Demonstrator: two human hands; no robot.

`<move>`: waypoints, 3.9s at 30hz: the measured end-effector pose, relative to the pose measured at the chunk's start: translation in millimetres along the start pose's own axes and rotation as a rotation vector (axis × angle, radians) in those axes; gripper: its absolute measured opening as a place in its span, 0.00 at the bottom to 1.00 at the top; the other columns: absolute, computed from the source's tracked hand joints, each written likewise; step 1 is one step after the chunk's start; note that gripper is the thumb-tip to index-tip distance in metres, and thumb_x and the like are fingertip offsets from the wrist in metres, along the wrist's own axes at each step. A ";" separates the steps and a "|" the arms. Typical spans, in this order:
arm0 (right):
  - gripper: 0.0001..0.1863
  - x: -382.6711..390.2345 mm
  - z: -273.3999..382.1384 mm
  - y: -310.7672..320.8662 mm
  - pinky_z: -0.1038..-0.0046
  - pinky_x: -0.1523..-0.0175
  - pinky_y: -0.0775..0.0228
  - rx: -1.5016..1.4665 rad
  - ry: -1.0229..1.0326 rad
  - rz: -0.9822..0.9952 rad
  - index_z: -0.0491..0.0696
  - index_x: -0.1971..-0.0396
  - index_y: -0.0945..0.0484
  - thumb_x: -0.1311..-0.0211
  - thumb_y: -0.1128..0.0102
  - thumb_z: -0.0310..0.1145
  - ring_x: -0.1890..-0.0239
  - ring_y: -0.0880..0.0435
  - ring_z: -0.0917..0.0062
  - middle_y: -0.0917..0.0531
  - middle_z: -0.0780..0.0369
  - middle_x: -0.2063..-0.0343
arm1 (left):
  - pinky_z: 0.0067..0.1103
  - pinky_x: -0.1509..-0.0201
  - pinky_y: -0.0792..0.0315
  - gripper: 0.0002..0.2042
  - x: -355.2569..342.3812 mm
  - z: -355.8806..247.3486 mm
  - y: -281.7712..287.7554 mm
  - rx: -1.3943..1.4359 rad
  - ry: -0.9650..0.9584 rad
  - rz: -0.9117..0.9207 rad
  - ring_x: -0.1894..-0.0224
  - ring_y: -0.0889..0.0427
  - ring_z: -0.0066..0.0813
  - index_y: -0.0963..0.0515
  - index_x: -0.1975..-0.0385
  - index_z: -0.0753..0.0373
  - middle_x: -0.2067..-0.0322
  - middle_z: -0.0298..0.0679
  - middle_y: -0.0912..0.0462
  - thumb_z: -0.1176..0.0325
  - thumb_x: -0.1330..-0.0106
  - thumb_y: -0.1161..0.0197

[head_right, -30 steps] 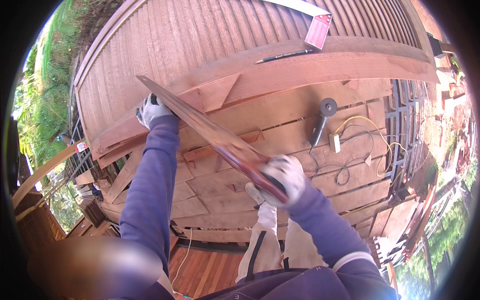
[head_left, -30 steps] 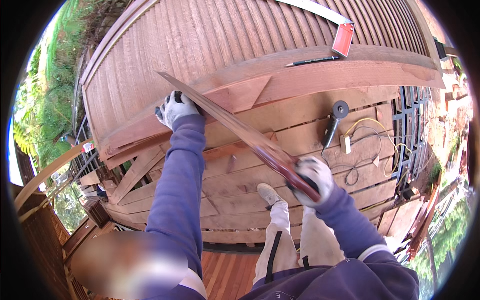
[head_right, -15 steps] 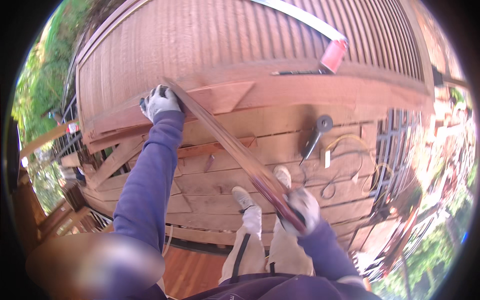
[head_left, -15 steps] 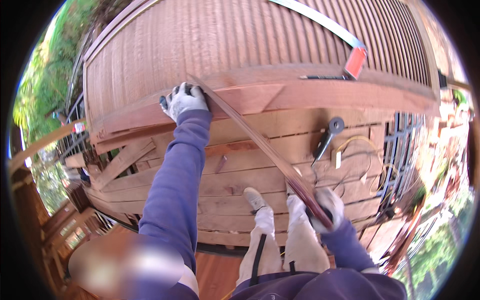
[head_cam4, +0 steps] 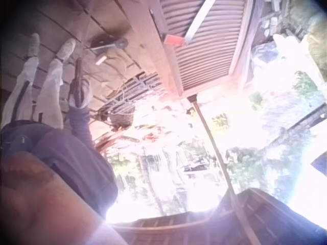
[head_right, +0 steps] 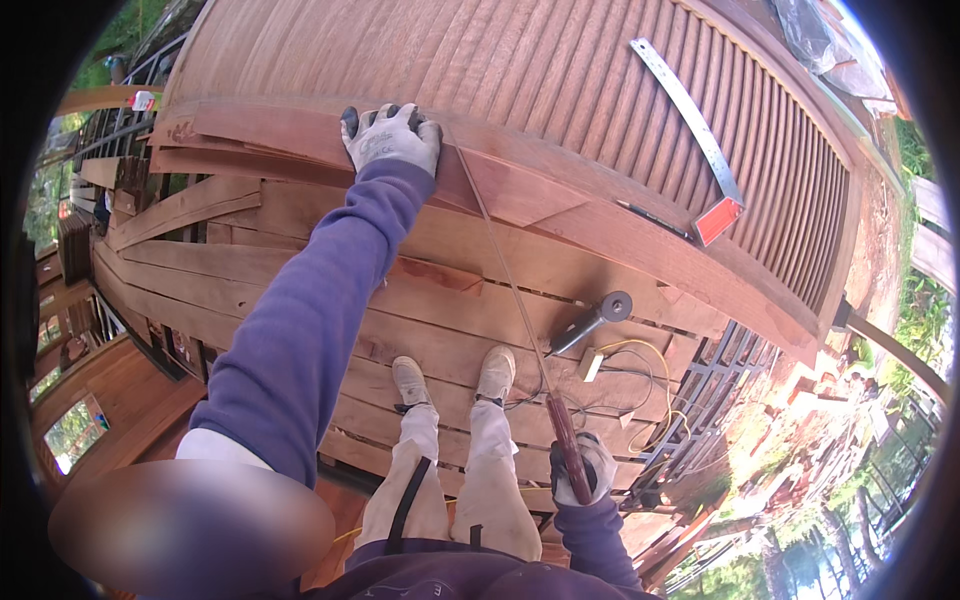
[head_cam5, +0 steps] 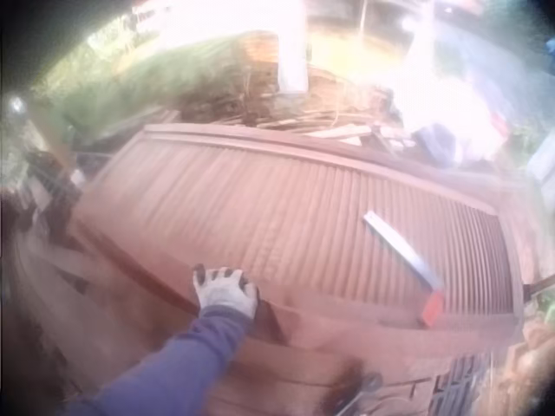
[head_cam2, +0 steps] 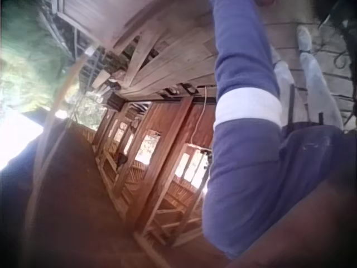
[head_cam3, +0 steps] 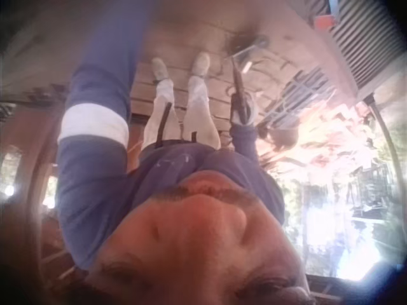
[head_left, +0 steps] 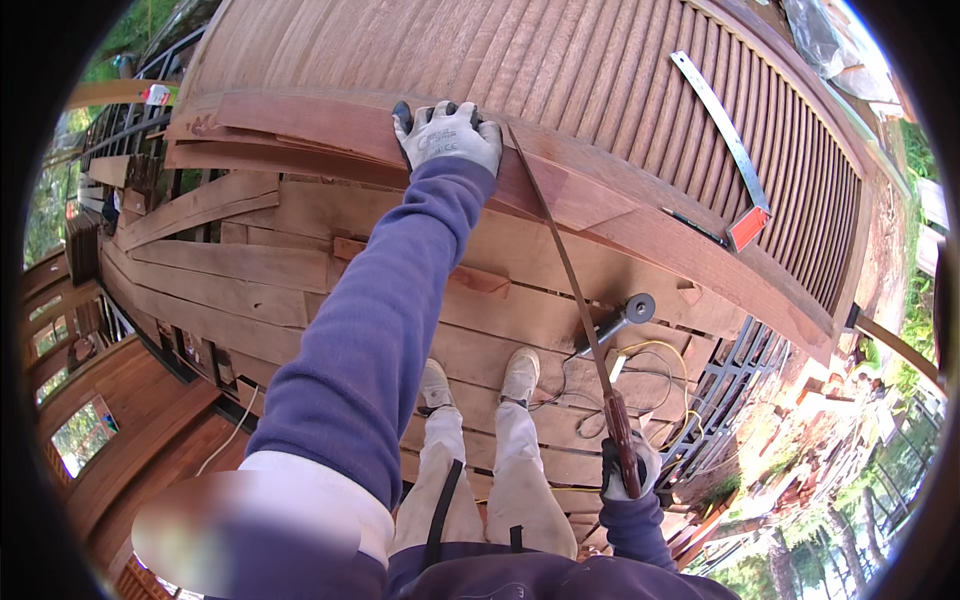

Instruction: The person uses an angle grinder to cut a small piece of wood, then switches to a hand saw to cut a larger plank. The person sits on the floor and handles the wood pieces with gloved hands.

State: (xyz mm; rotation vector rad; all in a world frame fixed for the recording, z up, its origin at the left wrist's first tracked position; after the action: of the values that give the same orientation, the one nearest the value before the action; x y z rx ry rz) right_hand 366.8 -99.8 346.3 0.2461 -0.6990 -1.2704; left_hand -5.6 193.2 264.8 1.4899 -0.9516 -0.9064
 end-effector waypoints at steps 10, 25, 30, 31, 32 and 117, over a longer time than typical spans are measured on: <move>0.06 -47.0 27.2 -20.6 0.66 0.61 0.22 -0.046 -0.069 -0.005 0.43 0.66 0.16 0.45 0.32 0.24 0.68 0.13 0.59 0.15 0.54 0.72 | 0.41 0.20 0.57 0.18 1.5 -4.9 0.6 0.017 0.005 0.020 0.39 0.25 0.40 0.15 0.58 0.53 0.50 0.39 0.16 0.52 0.32 0.49; 0.05 3.6 -1.5 -5.6 0.64 0.59 0.21 -0.096 0.058 -0.072 0.42 0.70 0.19 0.47 0.32 0.22 0.67 0.13 0.58 0.16 0.53 0.70 | 0.42 0.21 0.55 0.18 1.6 -1.0 -10.4 -0.010 -0.018 -0.139 0.40 0.24 0.41 0.15 0.56 0.53 0.51 0.39 0.16 0.53 0.31 0.51; 0.08 -120.9 37.8 -47.9 0.65 0.64 0.25 -0.287 0.236 -0.098 0.42 0.65 0.20 0.45 0.33 0.21 0.72 0.17 0.59 0.18 0.54 0.72 | 0.42 0.21 0.56 0.17 -7.1 -21.6 9.4 0.015 -0.017 0.039 0.39 0.24 0.40 0.15 0.58 0.53 0.49 0.39 0.16 0.53 0.32 0.50; 0.08 -122.5 42.0 -48.0 0.66 0.65 0.25 -0.267 0.233 -0.075 0.41 0.64 0.20 0.44 0.33 0.22 0.72 0.17 0.59 0.18 0.54 0.72 | 0.42 0.21 0.56 0.17 -2.9 -20.4 10.4 0.019 -0.010 0.059 0.39 0.24 0.40 0.15 0.58 0.53 0.49 0.39 0.16 0.53 0.32 0.49; 0.08 -122.3 49.0 -44.6 0.66 0.65 0.25 -0.247 0.228 -0.054 0.41 0.64 0.20 0.44 0.33 0.22 0.72 0.17 0.58 0.18 0.54 0.72 | 0.42 0.21 0.56 0.17 1.1 -19.2 9.8 0.025 -0.005 0.079 0.39 0.24 0.40 0.15 0.58 0.53 0.49 0.39 0.16 0.53 0.32 0.49; 0.05 -66.5 17.1 -18.9 0.68 0.61 0.24 -0.163 -0.039 0.012 0.41 0.65 0.17 0.41 0.35 0.24 0.70 0.13 0.65 0.15 0.53 0.70 | 0.41 0.20 0.57 0.18 -2.7 -11.0 2.7 0.069 -0.009 0.022 0.38 0.26 0.39 0.14 0.59 0.54 0.48 0.39 0.16 0.52 0.32 0.48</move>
State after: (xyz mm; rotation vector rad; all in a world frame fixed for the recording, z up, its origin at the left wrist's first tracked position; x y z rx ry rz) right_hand 333.3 -40.1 326.6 0.0841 -0.6258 -1.3164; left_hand 3.2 199.7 268.8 1.5322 -1.0126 -0.8730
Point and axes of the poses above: each hand's wrist, its own x-axis away from the middle knuckle, its own y-axis out of the back of the hand, z = x × y, the point moved 1 cm from there along -x, towards the middle knuckle
